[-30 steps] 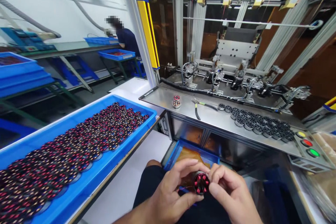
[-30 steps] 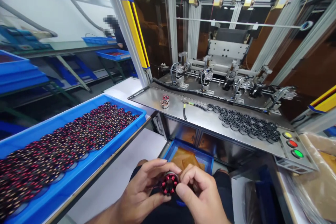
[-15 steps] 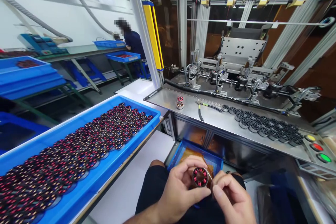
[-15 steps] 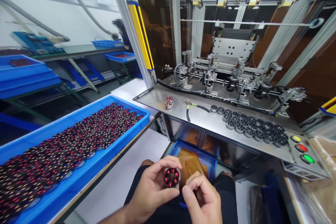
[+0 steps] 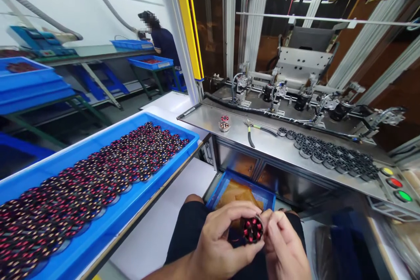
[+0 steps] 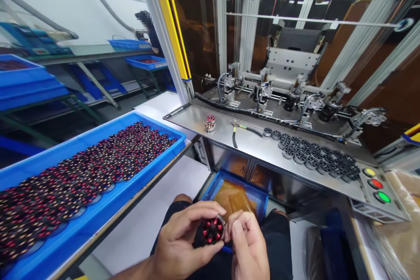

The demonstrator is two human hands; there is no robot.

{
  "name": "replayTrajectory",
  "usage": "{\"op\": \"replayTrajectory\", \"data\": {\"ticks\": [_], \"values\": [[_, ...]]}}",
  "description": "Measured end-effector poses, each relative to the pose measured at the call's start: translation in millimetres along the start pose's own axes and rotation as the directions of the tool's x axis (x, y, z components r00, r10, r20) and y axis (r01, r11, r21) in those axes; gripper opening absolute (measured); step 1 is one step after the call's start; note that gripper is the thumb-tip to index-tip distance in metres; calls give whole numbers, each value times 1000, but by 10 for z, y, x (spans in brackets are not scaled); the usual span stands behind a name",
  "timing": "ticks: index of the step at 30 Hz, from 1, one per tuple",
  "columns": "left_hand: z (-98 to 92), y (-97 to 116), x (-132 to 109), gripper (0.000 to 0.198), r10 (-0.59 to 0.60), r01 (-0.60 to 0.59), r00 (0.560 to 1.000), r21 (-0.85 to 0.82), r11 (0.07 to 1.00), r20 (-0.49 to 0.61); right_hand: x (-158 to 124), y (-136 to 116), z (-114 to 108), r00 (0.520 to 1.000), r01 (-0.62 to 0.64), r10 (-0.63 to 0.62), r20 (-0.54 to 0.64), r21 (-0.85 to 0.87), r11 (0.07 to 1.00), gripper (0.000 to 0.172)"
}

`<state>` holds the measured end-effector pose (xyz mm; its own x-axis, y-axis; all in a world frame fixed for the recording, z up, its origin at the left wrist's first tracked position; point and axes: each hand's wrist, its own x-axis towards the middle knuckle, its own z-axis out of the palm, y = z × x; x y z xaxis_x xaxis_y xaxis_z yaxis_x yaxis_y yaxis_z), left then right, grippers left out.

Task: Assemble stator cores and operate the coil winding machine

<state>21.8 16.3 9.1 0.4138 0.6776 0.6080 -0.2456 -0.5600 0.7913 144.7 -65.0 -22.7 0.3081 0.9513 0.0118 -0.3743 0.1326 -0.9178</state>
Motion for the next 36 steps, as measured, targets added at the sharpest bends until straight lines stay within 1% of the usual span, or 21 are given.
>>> {"op": "replayTrajectory", "data": {"ticks": [3, 5, 6, 7, 8, 10, 12, 13, 14, 16, 19, 20, 22, 24, 26, 29, 32, 36], "values": [[-3, 20, 16, 48, 16, -16, 1000, 31, 999, 14, -2, -21, -58, 993, 115, -115, 10, -126, 985, 9], [-4, 37, 27, 47, 44, -46, 998, 61, 997, 40, 9, -81, -62, 978, 209, -206, 40, -223, 952, 17], [-4, 43, 29, 47, 56, -60, 997, 72, 996, 57, 18, -115, -49, 972, 236, -230, 53, -264, 935, 16], [-5, 45, 27, 47, 63, -69, 995, 81, 994, 72, 29, -147, -28, 971, 239, -237, 44, -289, 927, 10], [-5, 43, 21, 48, 65, -72, 994, 85, 994, 85, 40, -173, -1, 975, 215, -221, 11, -290, 933, 7], [-6, 29, 3, 50, 50, -57, 995, 73, 996, 89, 62, -203, 53, 987, 115, -136, -86, -215, 970, 22], [-10, 7, -18, 50, 8, -9, 998, 19, 1000, 69, 72, -202, 86, 990, 19, -32, -140, -92, 996, 32], [-13, -4, -26, 49, -25, 26, 998, -23, 999, 54, 70, -192, 88, 990, -1, -7, -143, -55, 998, 33], [-17, -13, -31, 48, -66, 68, 997, -71, 995, 40, 63, -178, 81, 991, 2, -8, -132, -44, 999, 32], [-31, -21, -31, 48, -157, 159, 987, -168, 973, 23, 36, -142, 44, 993, 46, -52, -103, -54, 997, 24], [-53, -13, -14, 47, -262, 265, 964, -272, 925, 47, -9, -96, -39, 995, 81, -85, -48, -79, 994, 23], [-58, -7, -10, 46, -278, 283, 959, -294, 913, 58, -20, -89, -65, 995, 96, -98, -19, -110, 989, 19], [-59, 6, -11, 46, -295, 302, 953, -316, 899, 71, -34, -92, -111, 987, 162, -157, 38, -231, 960, 13], [-54, 19, -24, 47, -288, 294, 955, -320, 900, 68, -40, -109, -140, 970, 242, -237, 59, -354, 903, 13], [-51, 33, -39, 49, -262, 268, 963, -302, 915, 59, -44, -126, -149, 960, 264, -279, 27, -416, 870, 13], [-58, 53, -45, 53, -210, 216, 976, -259, 941, 52, -46, -139, -136, 972, 227, -234, 29, -386, 894, 12], [-70, 65, -35, 55, -166, 178, 983, -202, 963, 76, -47, -151, -129, 978, 209, -188, 94, -342, 916, 12], [-62, 69, -34, 58, -108, 117, 991, -118, 986, 80, -67, -195, -141, 962, 273, -247, 116, -411, 870, 13]]}}
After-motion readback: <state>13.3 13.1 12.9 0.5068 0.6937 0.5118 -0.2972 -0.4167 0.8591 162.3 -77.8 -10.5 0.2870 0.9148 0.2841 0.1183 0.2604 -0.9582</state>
